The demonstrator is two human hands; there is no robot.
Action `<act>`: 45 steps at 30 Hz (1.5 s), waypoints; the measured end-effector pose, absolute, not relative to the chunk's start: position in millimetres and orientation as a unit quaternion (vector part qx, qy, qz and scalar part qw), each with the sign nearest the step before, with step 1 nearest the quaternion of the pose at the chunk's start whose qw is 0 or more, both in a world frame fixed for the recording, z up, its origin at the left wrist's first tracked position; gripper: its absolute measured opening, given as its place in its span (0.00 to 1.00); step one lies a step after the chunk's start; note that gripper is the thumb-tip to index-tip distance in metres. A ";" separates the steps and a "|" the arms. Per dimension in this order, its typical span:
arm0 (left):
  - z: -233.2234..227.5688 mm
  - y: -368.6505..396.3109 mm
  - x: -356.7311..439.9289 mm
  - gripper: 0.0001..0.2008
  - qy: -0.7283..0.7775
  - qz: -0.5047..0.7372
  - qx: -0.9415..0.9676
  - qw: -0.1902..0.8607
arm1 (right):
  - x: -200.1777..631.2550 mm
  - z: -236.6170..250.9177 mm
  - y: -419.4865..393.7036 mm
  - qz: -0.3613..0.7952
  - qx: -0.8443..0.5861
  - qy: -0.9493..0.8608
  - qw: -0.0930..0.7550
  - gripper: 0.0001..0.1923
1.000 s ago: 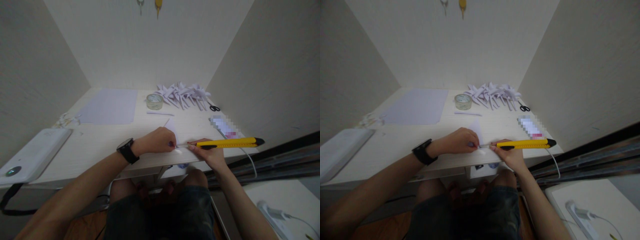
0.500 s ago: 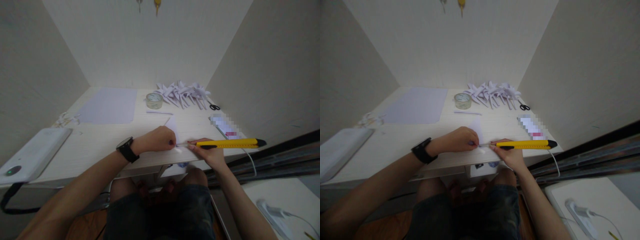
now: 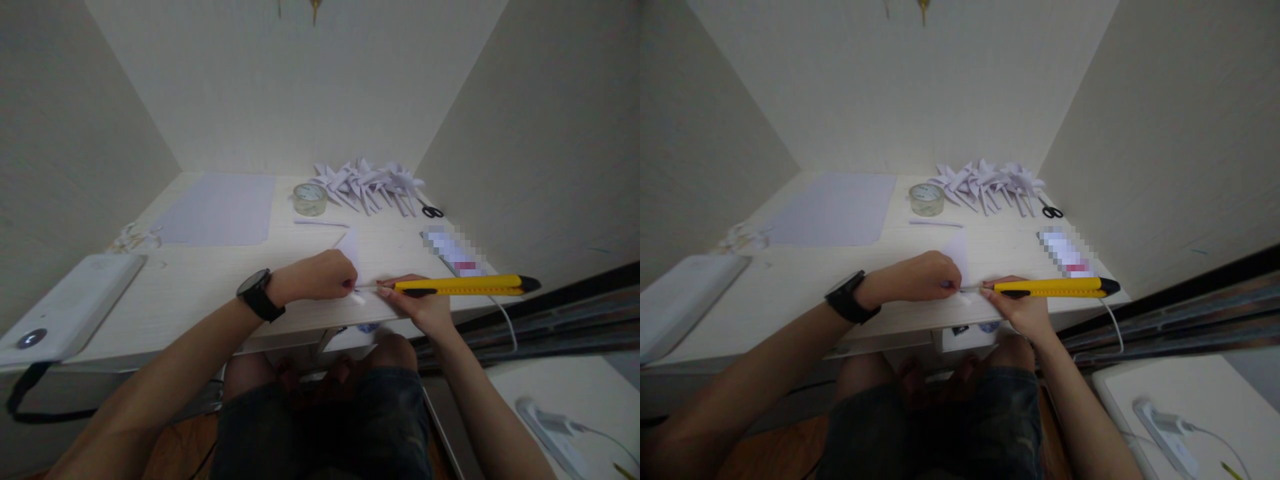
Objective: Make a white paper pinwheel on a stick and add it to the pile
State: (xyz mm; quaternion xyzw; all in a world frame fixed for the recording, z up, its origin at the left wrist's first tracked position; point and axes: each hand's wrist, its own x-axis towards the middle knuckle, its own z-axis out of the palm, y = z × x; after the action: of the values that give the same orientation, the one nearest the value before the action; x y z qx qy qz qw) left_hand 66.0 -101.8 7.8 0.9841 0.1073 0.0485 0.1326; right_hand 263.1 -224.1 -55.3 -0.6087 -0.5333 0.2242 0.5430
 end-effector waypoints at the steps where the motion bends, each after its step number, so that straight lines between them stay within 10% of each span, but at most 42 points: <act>1: 7.4 -101.7 65.9 0.09 0.107 0.049 0.984 0.132 | 263.2 -54.8 -224.1 0.224 -0.609 -0.535 0.542 0.11; 45: 8.0 -103.0 67.7 0.10 0.120 0.054 0.985 0.110 | 259.0 -49.6 -226.0 0.199 -0.599 -0.553 0.543 0.09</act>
State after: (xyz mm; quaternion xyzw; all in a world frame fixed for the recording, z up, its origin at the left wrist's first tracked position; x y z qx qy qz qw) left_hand 67.7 -103.0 8.0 0.9851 0.1203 0.0540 0.1102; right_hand 259.0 -226.0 -49.6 -0.5993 -0.5531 0.1987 0.5435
